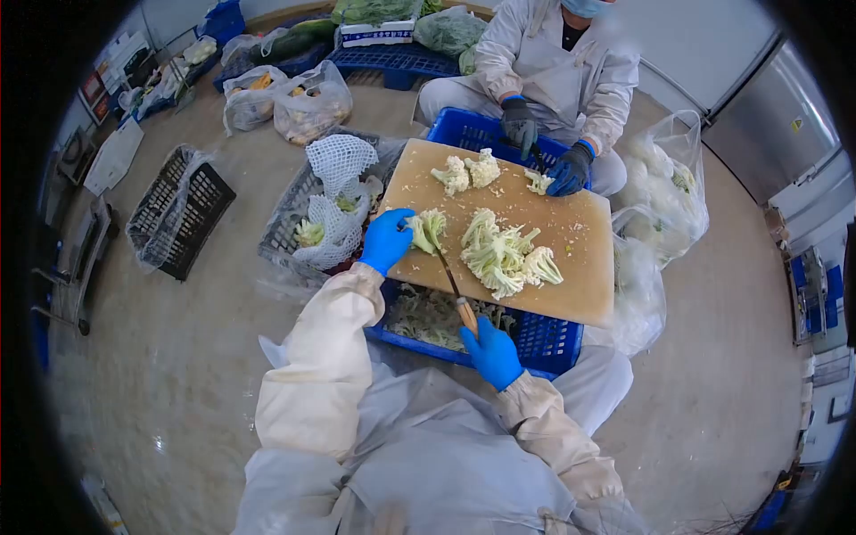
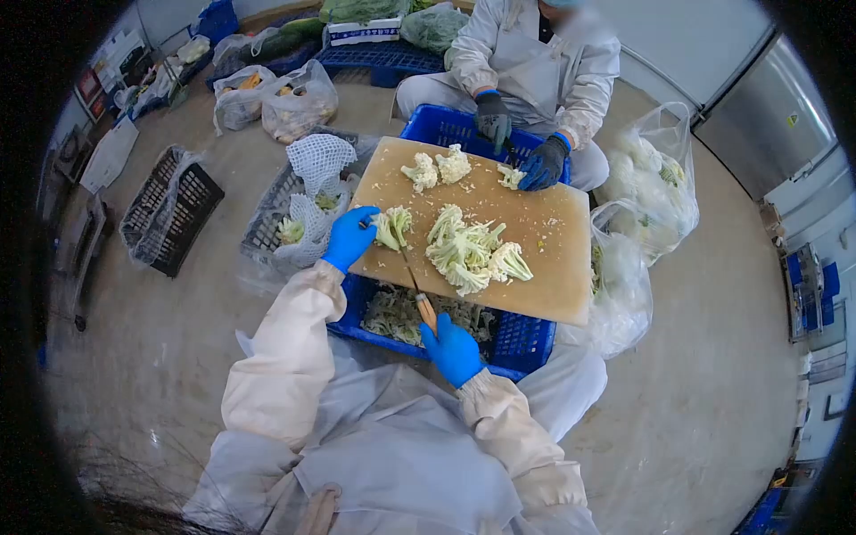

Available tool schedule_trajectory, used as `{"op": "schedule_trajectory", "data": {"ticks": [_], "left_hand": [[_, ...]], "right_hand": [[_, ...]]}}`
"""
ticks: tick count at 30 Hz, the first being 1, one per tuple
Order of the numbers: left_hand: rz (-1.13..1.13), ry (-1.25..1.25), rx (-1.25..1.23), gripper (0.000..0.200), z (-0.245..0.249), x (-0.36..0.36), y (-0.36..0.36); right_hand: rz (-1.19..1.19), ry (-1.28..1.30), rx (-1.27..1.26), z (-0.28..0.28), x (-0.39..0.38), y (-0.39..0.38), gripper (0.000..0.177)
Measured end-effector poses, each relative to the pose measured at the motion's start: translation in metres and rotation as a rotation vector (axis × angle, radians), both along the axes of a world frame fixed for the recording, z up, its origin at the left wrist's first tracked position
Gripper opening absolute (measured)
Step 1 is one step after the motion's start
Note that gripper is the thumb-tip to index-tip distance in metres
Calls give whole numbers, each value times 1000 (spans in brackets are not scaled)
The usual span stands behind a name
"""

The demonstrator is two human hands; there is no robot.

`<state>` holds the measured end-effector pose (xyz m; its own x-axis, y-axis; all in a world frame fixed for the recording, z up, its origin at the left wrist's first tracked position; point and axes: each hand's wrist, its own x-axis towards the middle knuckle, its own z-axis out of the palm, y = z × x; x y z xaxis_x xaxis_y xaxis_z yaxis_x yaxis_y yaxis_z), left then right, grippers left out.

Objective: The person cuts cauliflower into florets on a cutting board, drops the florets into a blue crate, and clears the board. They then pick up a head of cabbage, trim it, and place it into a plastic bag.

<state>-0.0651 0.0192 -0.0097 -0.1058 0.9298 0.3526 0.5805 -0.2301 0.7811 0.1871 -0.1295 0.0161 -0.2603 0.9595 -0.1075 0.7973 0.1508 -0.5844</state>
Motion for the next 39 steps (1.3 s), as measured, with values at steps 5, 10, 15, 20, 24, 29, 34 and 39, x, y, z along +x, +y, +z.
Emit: {"op": "schedule_trajectory", "data": {"ticks": [5,10,15,20,24,29,34,39], "left_hand": [[-96,-193,-165,35,-12,-34,-9],[-148,-124,-148,36,-5,-38,-17],[-162,-155,-126,35,-11,-38,-14],[-165,-101,-160,38,-9,-38,-14],[-161,-55,-138,40,-12,-37,-15],[-78,46,-39,42,-21,-32,-17],[-130,176,25,38,-19,-39,-14],[-616,144,-438,30,39,-58,-27]], "right_hand": [[27,63,74,-10,-26,20,35],[118,88,56,-9,-36,18,34],[84,56,90,-7,-48,19,33],[69,-4,46,-3,-50,21,33],[100,-7,88,-7,-62,33,34],[157,-155,37,17,-42,41,36],[247,-276,21,41,13,11,35],[183,-84,71,44,21,5,35]]}}
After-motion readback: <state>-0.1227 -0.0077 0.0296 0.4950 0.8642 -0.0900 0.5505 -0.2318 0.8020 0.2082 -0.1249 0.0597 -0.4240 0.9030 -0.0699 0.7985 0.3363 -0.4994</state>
